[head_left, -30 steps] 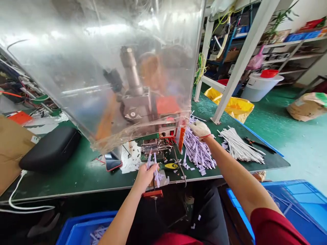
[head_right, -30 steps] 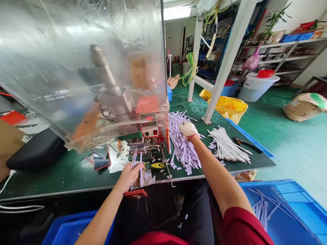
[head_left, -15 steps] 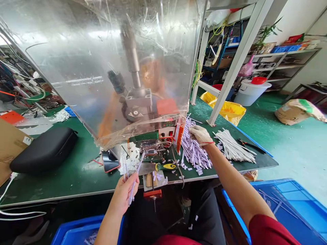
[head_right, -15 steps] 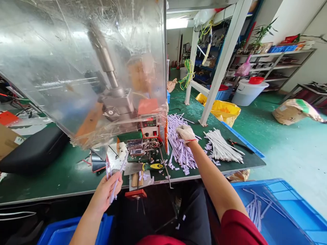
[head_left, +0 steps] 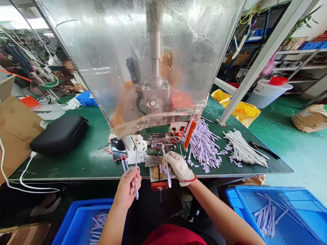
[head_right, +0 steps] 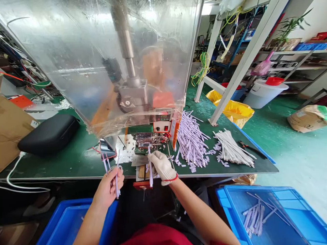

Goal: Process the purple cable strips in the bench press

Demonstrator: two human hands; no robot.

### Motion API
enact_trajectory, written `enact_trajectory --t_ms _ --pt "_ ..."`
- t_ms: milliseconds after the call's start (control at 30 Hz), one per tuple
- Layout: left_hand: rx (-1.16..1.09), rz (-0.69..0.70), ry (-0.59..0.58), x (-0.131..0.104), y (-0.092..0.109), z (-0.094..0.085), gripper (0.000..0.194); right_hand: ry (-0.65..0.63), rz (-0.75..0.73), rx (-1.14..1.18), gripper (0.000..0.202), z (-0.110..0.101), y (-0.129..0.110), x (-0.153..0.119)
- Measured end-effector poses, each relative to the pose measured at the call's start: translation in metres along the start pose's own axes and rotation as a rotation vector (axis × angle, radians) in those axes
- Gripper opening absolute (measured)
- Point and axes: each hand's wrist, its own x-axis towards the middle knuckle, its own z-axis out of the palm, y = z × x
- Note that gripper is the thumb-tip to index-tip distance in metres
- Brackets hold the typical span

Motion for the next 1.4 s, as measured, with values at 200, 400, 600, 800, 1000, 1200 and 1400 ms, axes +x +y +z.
enact_trajectory --t_ms 200,400,600,800,1000,1200,1400 --pt "0.075 -0.009 0.061 -0.004 -0.004 -0.012 0.045 0.050 0.036 0.096 0.032 0.011 0.013 0.029" --pt "0.129 -0.022 0.086 -0.003 -0.010 -0.018 0.046 0.048 0.055 0.161 0.030 0.011 0.010 0.033" --pt "0.291 -0.003 0.057 -0.002 -0.009 -0.014 0.038 0.051 0.063 0.158 0.030 0.012 0.012 0.037" --pt "0.582 -0.030 -0.117 0.007 0.007 0.000 0.034 0.045 -0.009 -0.117 0.036 -0.004 -0.008 0.022" --pt "0.856 -0.157 -0.387 0.020 0.026 0.017 0.029 -0.400 -0.199 -0.470 0.030 -0.024 -0.051 -0.021" --pt "0.783 -0.323 -0.651 0.020 0.030 0.020 0.030 -0.529 -0.098 -0.398 0.024 -0.037 -0.052 -0.051" --pt "0.440 -0.296 -0.341 0.027 0.026 -0.009 0.030 -0.016 -0.162 -0.568 0.028 -0.136 -0.055 -0.002"
